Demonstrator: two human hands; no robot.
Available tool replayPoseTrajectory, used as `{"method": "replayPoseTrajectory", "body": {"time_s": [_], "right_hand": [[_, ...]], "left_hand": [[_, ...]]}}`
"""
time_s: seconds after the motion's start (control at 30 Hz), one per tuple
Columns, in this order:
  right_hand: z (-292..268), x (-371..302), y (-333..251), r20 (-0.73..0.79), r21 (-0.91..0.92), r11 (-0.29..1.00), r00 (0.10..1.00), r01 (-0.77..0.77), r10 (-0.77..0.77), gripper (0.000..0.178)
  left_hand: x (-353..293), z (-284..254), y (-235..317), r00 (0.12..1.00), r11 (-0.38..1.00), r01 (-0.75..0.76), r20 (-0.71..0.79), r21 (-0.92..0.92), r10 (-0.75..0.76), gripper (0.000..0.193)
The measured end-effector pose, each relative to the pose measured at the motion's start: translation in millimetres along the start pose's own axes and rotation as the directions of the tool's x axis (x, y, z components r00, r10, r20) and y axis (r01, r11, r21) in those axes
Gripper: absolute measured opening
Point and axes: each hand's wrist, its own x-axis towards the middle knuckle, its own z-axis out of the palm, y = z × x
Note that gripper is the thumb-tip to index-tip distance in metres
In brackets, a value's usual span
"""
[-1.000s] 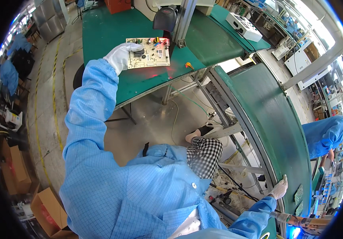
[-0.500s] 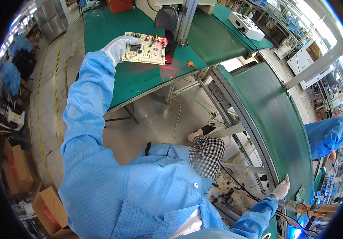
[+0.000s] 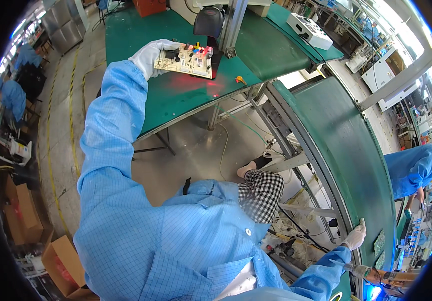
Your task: Assembling and processing printed circuit boards at an electronics manufacturing station.
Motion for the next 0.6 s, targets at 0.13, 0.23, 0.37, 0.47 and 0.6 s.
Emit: {"method": "replayPoseTrajectory", "body": {"time_s": [0.13,0.23,0.37,0.47,0.6], "right_hand": [[0.2,1.8,-2.6,0.0,-0.008,1.0,1.0,0.0,0.0,0.029],[-0.7,-0.1,0.9,0.006,-0.015,1.0,1.0,-0.013,0.013,0.029],[-5.2,-0.2,-1.1,0.016,-0.009,0.999,0.999,-0.051,0.051,0.028],[-24.5,7.3,-16.1,-0.013,0.091,0.979,0.983,-0.181,0.183,0.034],[-46.4,26.1,22.0,0.091,0.824,0.505,0.941,-0.255,0.327,0.057]], "left_hand": [[23.0,-11.5,-24.8,0.996,0.942,-0.055,0.049,-0.332,0.075,0.02],[21.2,-5.0,-22.7,0.996,0.928,-0.042,0.055,-0.37,0.067,0.021],[19.2,5.0,-20.8,0.995,0.918,-0.098,-0.069,-0.383,0.078,0.024],[27.8,1.9,-26.2,0.992,0.904,-0.127,-0.068,-0.409,0.109,0.025],[40.9,9.6,-30.6,0.971,0.828,-0.237,-0.1,-0.508,0.216,0.022]]}}
